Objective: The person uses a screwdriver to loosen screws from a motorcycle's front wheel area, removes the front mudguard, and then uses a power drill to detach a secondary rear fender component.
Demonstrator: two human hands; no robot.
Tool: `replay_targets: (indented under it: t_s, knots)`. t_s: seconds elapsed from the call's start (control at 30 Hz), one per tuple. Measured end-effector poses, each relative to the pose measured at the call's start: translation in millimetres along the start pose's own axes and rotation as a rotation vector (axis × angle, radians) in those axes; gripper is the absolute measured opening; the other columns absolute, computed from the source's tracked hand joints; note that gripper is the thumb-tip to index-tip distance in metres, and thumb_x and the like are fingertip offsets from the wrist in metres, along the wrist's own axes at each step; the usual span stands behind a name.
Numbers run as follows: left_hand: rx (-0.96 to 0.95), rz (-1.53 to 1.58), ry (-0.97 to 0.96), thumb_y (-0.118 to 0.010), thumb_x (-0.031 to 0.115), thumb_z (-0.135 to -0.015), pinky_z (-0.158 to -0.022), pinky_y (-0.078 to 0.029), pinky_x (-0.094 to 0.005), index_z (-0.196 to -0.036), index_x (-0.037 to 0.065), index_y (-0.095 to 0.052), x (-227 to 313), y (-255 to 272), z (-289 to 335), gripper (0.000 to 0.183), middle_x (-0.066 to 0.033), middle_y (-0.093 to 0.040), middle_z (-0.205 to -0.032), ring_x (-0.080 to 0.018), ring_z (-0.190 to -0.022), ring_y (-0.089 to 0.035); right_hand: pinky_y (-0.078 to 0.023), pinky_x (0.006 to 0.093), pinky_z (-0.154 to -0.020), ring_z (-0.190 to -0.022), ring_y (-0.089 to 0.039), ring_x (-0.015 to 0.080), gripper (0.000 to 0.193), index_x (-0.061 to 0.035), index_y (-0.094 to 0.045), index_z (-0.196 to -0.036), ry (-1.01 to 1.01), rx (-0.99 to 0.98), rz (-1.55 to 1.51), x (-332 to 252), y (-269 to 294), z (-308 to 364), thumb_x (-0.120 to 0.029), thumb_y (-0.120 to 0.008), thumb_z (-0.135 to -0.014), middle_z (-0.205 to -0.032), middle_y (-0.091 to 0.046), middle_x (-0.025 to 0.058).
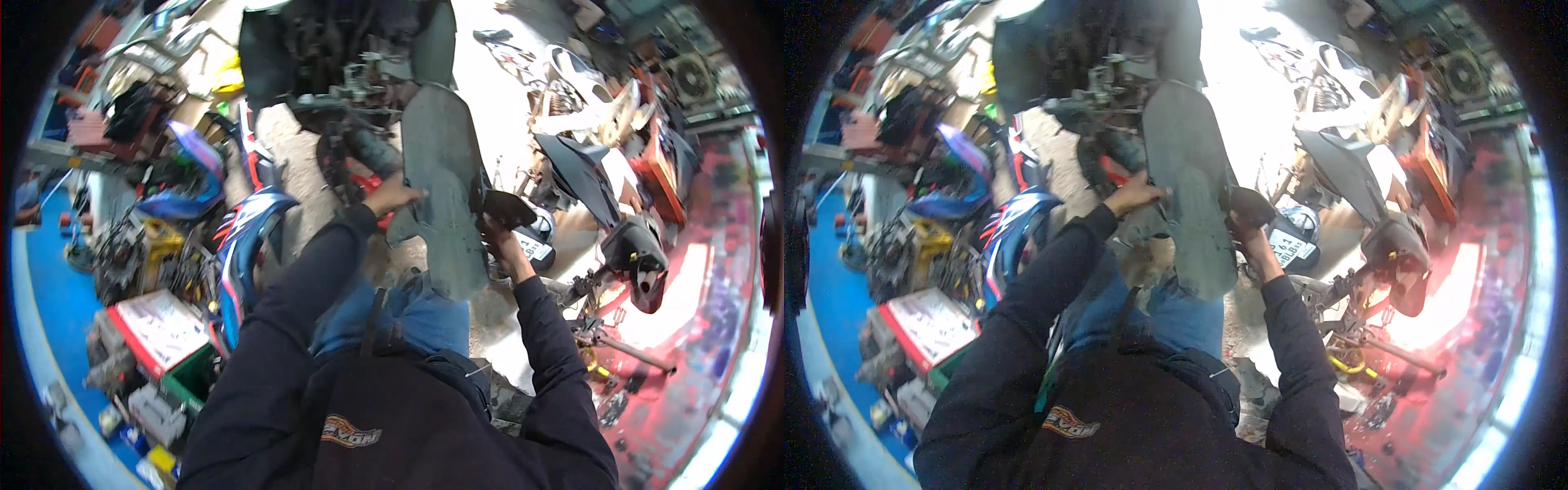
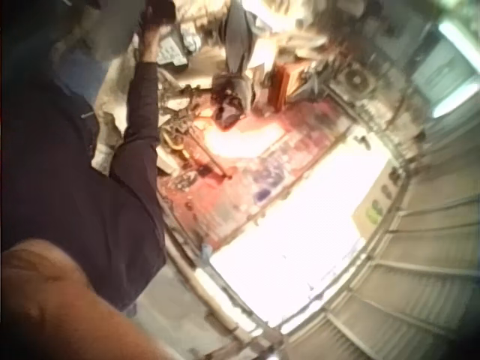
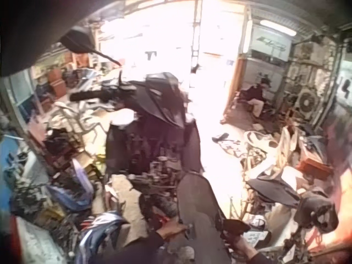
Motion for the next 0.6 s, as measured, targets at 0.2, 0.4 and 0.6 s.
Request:
replay_targets:
  t_s: [0.2, 0.4, 0.6]
  knots:
    - [0.182, -0.114, 0.023, -0.075, 0.017, -0.067, -0.083, -0.047, -0.0313, -0.117, -0.01, -0.049, 5, 21, 120, 0.061, -0.0199, -0.062, -0.106, -0.0252, -0.093, -0.061, -0.04, 0.0268, -0.064, -0.075, -0.051, 0.0118, 0.033, -0.0101, -0.057, -0.111, -0.174, -0.082, 0.344, -26, -49, 58, -0.026, -0.067, -0.084, -0.094, -0.059, -0.0005]
    - [0.322, 0.05, 0.366, -0.076, 0.024, -0.065, -0.079, -0.048, -0.0339, -0.105, -0.002, -0.062, -52, 64, 215, 0.05, -0.0127, -0.067, -0.097, -0.0228, -0.089, -0.062, -0.046, 0.0361, -0.076, -0.088, -0.057, 0.0219, 0.045, -0.0026, -0.053, -0.116, -0.246, -0.336, 0.702, -46, -138, 55, -0.033, -0.064, -0.084, -0.101, -0.06, 0.0101]
    - [0.562, 0.063, 0.207, -0.072, 0.023, -0.069, -0.073, -0.049, -0.0308, -0.095, 0.0, -0.067, -59, 148, 301, 0.035, -0.0108, -0.069, -0.087, -0.0191, -0.081, -0.064, -0.049, 0.0345, -0.074, -0.091, -0.059, 0.0195, 0.039, -0.0046, -0.056, -0.115, -0.254, -0.606, 0.803, -35, -274, 36, -0.031, -0.062, -0.087, -0.102, -0.063, 0.0052]
Point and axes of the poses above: each hand's wrist, its own z-axis away from the middle knuckle, its own y-axis out of the back of the hand, x = y × z, the point moved 7 cm from there along -z, towards the middle knuckle
